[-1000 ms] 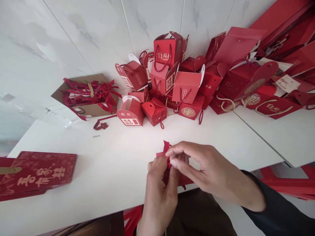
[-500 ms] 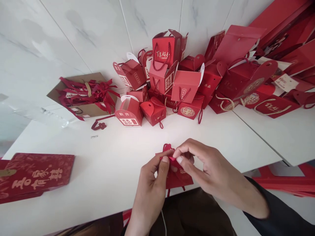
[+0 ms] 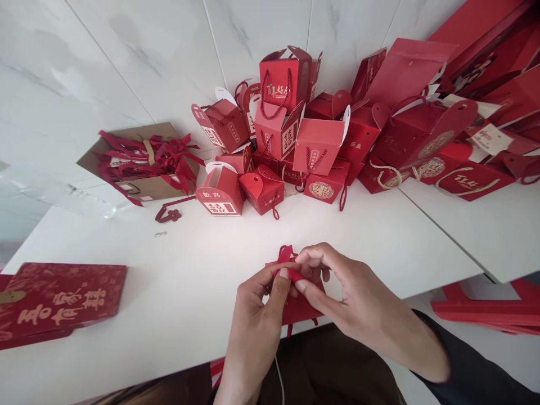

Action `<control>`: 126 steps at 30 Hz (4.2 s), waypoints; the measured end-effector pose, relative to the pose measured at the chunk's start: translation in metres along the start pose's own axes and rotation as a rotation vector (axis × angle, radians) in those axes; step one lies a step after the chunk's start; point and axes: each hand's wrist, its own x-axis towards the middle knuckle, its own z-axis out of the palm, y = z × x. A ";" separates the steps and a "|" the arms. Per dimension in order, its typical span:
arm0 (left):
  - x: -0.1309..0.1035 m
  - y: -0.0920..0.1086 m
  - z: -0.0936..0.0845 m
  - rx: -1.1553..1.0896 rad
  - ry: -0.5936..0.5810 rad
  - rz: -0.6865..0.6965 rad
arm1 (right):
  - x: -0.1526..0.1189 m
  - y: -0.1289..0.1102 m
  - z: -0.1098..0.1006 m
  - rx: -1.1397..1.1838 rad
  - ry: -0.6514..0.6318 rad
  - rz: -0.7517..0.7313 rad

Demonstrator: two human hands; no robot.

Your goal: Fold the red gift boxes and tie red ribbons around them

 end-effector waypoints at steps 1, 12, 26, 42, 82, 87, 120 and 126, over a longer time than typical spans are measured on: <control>0.000 0.000 0.000 -0.016 0.004 -0.005 | 0.000 0.001 0.000 0.018 -0.021 0.013; -0.001 0.005 0.004 -0.107 0.022 -0.036 | -0.001 -0.004 -0.003 -0.035 0.012 -0.112; 0.000 0.000 -0.003 -0.183 0.025 -0.084 | -0.005 0.006 -0.007 0.074 -0.075 0.005; -0.002 -0.002 -0.006 -0.006 -0.035 0.002 | 0.005 0.009 -0.011 0.093 -0.159 -0.006; -0.009 -0.041 0.025 0.488 0.642 0.564 | 0.014 0.009 -0.019 0.129 -0.254 0.129; -0.009 -0.037 0.023 0.478 0.625 0.504 | 0.013 0.010 -0.019 0.125 -0.227 0.137; -0.038 -0.021 0.016 0.738 0.582 0.275 | 0.007 0.016 -0.020 0.073 -0.092 0.169; -0.035 -0.034 0.009 0.886 0.471 0.482 | 0.007 0.016 -0.020 0.126 -0.098 0.169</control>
